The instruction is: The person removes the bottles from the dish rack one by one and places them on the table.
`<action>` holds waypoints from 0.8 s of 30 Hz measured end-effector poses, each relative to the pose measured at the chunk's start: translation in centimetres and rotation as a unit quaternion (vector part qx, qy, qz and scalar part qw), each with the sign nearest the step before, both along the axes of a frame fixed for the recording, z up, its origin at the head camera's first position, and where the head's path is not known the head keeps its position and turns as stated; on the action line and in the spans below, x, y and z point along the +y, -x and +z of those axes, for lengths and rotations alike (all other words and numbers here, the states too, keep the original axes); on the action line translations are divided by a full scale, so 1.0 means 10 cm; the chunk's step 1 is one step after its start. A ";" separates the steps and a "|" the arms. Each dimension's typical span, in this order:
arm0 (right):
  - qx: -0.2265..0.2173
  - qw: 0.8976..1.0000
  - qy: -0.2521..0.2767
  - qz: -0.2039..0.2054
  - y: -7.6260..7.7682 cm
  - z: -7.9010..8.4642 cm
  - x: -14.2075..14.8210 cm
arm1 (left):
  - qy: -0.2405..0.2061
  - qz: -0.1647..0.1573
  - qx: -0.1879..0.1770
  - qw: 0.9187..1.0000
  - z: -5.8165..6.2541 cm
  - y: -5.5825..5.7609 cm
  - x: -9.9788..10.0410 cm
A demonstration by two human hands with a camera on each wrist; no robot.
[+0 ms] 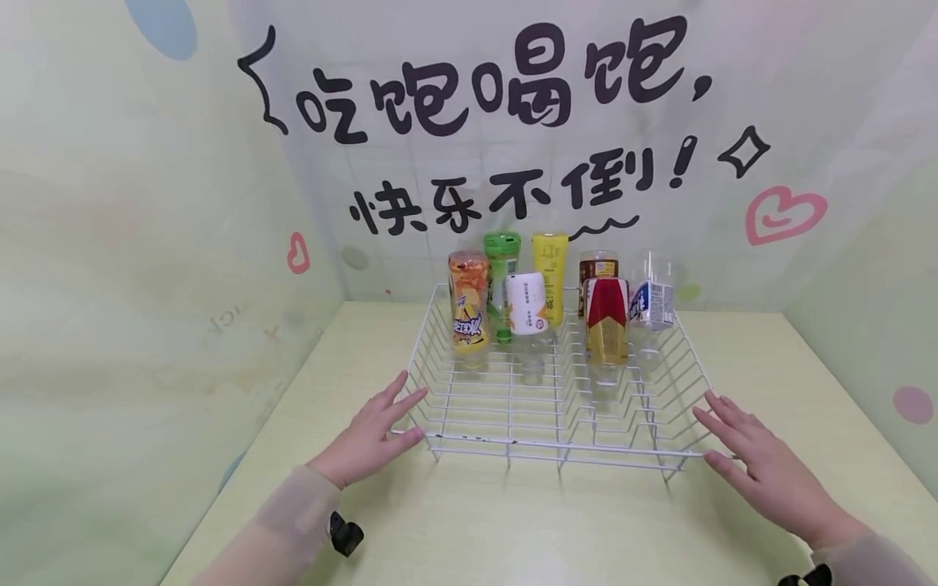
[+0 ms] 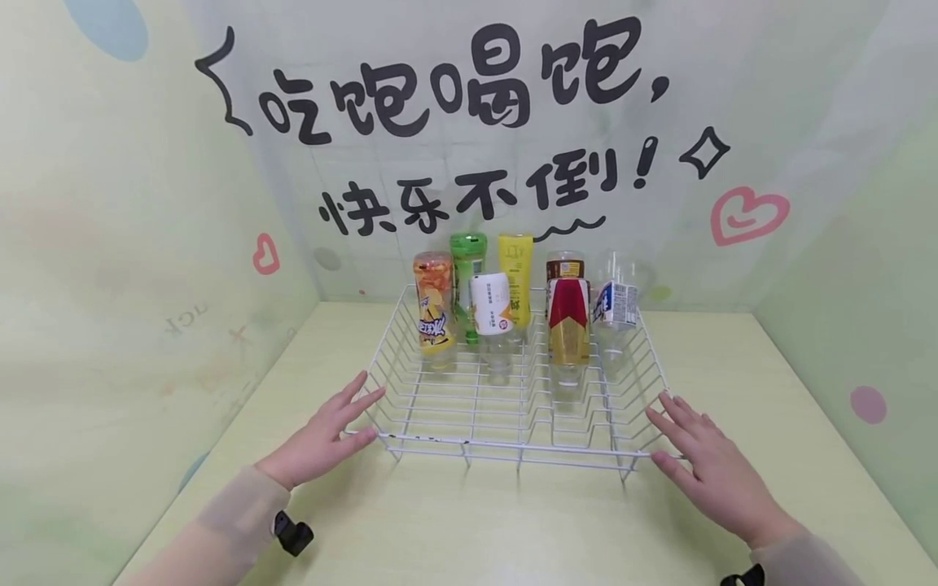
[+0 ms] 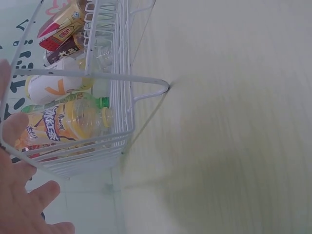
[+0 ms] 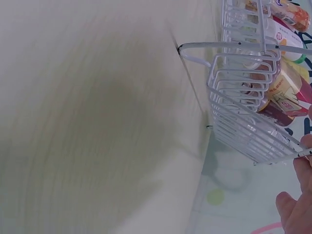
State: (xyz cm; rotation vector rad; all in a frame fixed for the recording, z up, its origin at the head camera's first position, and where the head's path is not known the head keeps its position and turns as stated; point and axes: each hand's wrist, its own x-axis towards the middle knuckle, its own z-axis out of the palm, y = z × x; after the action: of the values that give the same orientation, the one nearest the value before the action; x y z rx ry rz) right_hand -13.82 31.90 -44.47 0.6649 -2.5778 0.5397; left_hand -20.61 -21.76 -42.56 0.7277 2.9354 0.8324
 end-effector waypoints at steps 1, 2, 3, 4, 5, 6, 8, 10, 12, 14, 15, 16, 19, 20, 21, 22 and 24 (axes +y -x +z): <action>-0.001 1.000 0.002 -0.001 0.00 -0.01 0.00 | 0.000 0.000 0.004 1.000 0.00 0.00 0.00; -0.001 1.000 0.003 -0.001 0.00 -0.02 -0.01 | 0.001 -0.001 0.008 1.000 0.00 -0.01 0.00; -0.001 1.000 0.007 -0.003 0.00 -0.03 -0.01 | 0.002 -0.003 0.012 1.000 0.00 -0.01 0.00; -0.002 1.000 0.012 -0.003 0.00 -0.04 -0.01 | 0.003 -0.004 0.017 1.000 0.01 -0.02 0.00; -0.003 1.000 0.017 -0.003 0.00 -0.05 -0.02 | 0.008 -0.006 0.023 1.000 0.01 -0.02 0.00; -0.003 1.000 0.022 -0.002 0.00 -0.06 -0.02 | 0.016 -0.007 0.029 0.999 0.02 -0.02 0.00; -0.002 1.000 0.030 0.002 0.01 -0.07 -0.03 | 0.032 -0.009 0.041 0.999 0.05 -0.03 0.00; -0.002 0.999 0.040 0.005 0.01 -0.09 -0.03 | 0.046 -0.013 0.051 0.998 0.09 -0.02 0.00; -0.002 0.999 0.046 0.006 0.01 -0.10 -0.03 | 0.055 -0.019 0.058 0.997 0.15 0.00 0.00; -0.001 0.999 0.049 0.006 0.01 -0.11 -0.03 | 0.056 -0.027 0.061 0.996 0.23 0.03 0.02; -0.001 0.999 0.050 0.005 0.01 -0.11 -0.03 | 0.054 -0.031 0.062 0.996 0.27 0.04 0.03; -0.001 0.999 0.051 0.005 0.01 -0.11 -0.03 | 0.055 -0.035 0.064 0.996 0.31 0.06 0.04; -0.002 0.999 0.054 0.004 0.00 -0.10 -0.04 | 0.053 -0.044 0.065 0.995 0.46 0.13 0.09; -0.002 0.998 0.055 0.004 0.00 -0.10 -0.04 | 0.055 -0.047 0.064 0.995 0.51 0.15 0.11; -0.003 0.998 0.056 0.004 0.00 -0.10 -0.04 | 0.057 -0.049 0.064 0.995 0.56 0.17 0.14; -0.004 0.998 0.057 0.003 0.00 -0.10 -0.04 | 0.061 -0.051 0.064 0.995 0.60 0.20 0.16; -0.005 0.998 0.059 0.003 0.00 -0.10 -0.05 | 0.071 -0.054 0.065 0.994 0.69 0.25 0.23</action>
State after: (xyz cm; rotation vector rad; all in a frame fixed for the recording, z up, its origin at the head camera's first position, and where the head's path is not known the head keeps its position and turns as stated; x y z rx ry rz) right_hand -13.80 31.37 -45.46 0.6302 -2.5315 0.6927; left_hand -23.15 -19.49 -35.64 0.9534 2.9944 0.5828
